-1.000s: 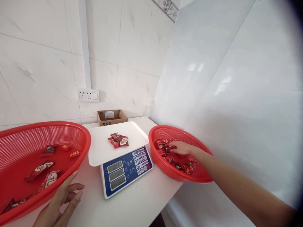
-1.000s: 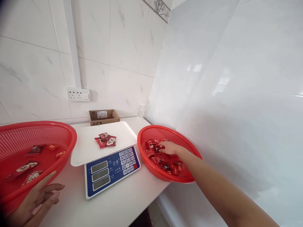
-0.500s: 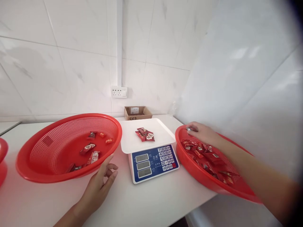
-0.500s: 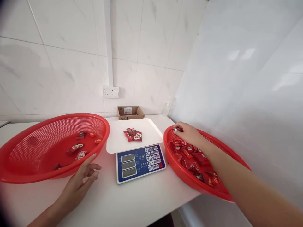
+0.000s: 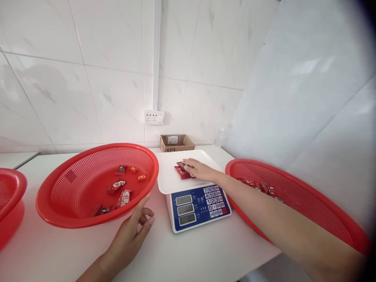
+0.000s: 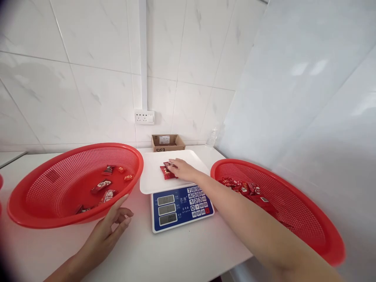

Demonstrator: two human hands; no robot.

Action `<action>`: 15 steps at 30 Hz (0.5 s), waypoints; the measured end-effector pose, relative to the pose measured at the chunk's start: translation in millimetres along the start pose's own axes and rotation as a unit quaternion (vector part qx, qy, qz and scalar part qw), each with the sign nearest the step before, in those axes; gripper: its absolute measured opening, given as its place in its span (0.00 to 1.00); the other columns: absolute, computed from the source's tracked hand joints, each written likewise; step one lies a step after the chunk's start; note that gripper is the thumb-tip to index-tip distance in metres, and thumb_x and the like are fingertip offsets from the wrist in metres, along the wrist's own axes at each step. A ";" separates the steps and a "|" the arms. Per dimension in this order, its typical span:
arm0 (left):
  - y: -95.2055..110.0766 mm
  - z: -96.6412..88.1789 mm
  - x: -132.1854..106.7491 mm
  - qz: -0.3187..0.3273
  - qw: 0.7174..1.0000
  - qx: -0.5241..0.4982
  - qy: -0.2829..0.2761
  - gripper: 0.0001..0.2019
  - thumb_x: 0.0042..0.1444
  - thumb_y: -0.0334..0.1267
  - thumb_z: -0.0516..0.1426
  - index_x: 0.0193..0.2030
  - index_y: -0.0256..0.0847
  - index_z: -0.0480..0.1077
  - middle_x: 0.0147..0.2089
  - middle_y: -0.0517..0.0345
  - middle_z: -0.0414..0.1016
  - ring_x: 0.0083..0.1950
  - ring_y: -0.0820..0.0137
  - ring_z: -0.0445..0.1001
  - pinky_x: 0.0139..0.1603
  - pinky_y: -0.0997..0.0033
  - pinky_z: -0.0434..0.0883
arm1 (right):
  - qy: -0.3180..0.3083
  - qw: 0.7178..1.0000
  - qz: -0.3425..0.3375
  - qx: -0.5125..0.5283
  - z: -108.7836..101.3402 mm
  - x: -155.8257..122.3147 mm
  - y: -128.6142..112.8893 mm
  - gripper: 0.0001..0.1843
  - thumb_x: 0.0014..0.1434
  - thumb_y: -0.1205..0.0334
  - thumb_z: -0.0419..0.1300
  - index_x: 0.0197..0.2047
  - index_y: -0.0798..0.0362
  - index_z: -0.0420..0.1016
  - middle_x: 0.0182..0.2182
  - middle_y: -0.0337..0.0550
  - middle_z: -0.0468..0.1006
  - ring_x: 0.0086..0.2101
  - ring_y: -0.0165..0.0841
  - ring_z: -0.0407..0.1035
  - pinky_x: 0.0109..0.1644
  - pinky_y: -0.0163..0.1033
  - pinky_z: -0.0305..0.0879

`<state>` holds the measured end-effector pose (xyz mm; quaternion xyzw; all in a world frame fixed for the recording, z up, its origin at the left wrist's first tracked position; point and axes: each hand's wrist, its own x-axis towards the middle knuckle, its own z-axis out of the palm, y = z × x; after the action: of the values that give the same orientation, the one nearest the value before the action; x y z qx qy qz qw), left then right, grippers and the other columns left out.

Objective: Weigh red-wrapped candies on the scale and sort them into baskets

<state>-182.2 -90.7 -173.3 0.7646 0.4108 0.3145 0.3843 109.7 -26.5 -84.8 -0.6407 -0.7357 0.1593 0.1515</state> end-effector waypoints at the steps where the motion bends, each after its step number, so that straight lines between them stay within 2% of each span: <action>1: 0.1 -0.1 -0.3 0.001 1.000 0.003 -0.004 0.27 0.60 0.46 0.45 0.64 0.50 0.40 0.41 0.58 0.69 0.36 0.71 0.69 0.37 0.68 0.68 | -0.013 0.999 -0.032 0.000 1.8 0.9 -4.7 0.27 0.61 0.51 0.45 0.61 0.54 0.59 0.60 0.49 0.61 0.58 0.41 0.53 0.61 0.47 0.48; 3: 1.4 -0.5 -1.0 0.003 1.000 0.014 -0.008 0.28 0.60 0.46 0.44 0.65 0.50 0.38 0.40 0.57 0.69 0.36 0.71 0.70 0.37 0.68 0.68 | -0.026 0.997 -0.073 0.002 -1.3 0.1 -10.4 0.24 0.62 0.51 0.45 0.57 0.50 0.65 0.57 0.44 0.65 0.57 0.39 0.56 0.61 0.47 0.48; 4: 2.4 -0.7 -1.4 0.004 1.000 0.022 -0.008 0.28 0.60 0.46 0.44 0.65 0.50 0.37 0.40 0.57 0.69 0.36 0.70 0.70 0.36 0.68 0.68 | -0.015 0.997 -0.071 0.009 -6.5 -1.4 -10.1 0.23 0.61 0.51 0.45 0.56 0.49 0.66 0.56 0.43 0.66 0.57 0.39 0.56 0.61 0.47 0.48; 7: 4.9 -1.0 -1.9 0.011 0.999 0.047 -0.003 0.28 0.60 0.46 0.44 0.65 0.51 0.37 0.40 0.57 0.70 0.36 0.70 0.71 0.35 0.69 0.69 | 0.081 0.996 -0.009 0.040 -33.9 -10.7 8.6 0.23 0.61 0.49 0.46 0.52 0.49 0.69 0.56 0.42 0.67 0.56 0.37 0.57 0.60 0.45 0.50; 9: 3.8 -0.9 -1.7 0.023 0.998 0.052 0.009 0.27 0.59 0.47 0.45 0.64 0.50 0.41 0.39 0.57 0.71 0.36 0.69 0.72 0.34 0.70 0.70 | 0.155 0.986 0.051 0.041 -55.8 -24.5 35.0 0.22 0.60 0.50 0.46 0.51 0.51 0.69 0.53 0.43 0.70 0.54 0.37 0.61 0.58 0.43 0.54; 10: 1.9 -0.7 -1.5 0.029 0.998 0.051 0.018 0.27 0.59 0.48 0.45 0.63 0.49 0.43 0.38 0.57 0.72 0.36 0.69 0.72 0.33 0.71 0.70 | 0.172 0.981 0.088 0.021 -65.7 -35.3 50.5 0.22 0.61 0.51 0.45 0.51 0.52 0.68 0.52 0.43 0.71 0.53 0.37 0.62 0.56 0.42 0.55; 12: -4.8 0.4 -0.8 0.040 0.997 0.045 0.038 0.27 0.57 0.49 0.47 0.62 0.48 0.47 0.38 0.58 0.73 0.36 0.69 0.74 0.32 0.73 0.71 | 0.138 0.974 0.173 -0.038 -80.1 -65.9 81.2 0.21 0.62 0.54 0.43 0.50 0.53 0.68 0.49 0.45 0.73 0.49 0.36 0.66 0.52 0.40 0.60; 14: -13.6 2.4 0.4 0.039 0.997 0.045 0.055 0.28 0.54 0.51 0.50 0.61 0.48 0.50 0.37 0.59 0.74 0.36 0.68 0.75 0.30 0.75 0.71 | 0.040 0.965 0.244 -0.085 -85.5 -105.3 105.3 0.18 0.59 0.54 0.47 0.44 0.54 0.72 0.42 0.45 0.77 0.41 0.37 0.71 0.43 0.39 0.66; 15: -17.9 3.8 1.0 0.037 0.996 0.046 0.062 0.29 0.53 0.52 0.51 0.60 0.49 0.52 0.37 0.59 0.75 0.37 0.67 0.75 0.29 0.76 0.71 | -0.007 0.959 0.267 -0.098 -84.8 -126.0 113.7 0.15 0.56 0.54 0.52 0.39 0.53 0.74 0.36 0.44 0.78 0.35 0.37 0.72 0.38 0.39 0.67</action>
<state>-185.7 -84.6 -190.3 0.7752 0.4196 0.3555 0.3107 264.4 -133.3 -59.2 -0.8245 -0.5506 0.1258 0.0349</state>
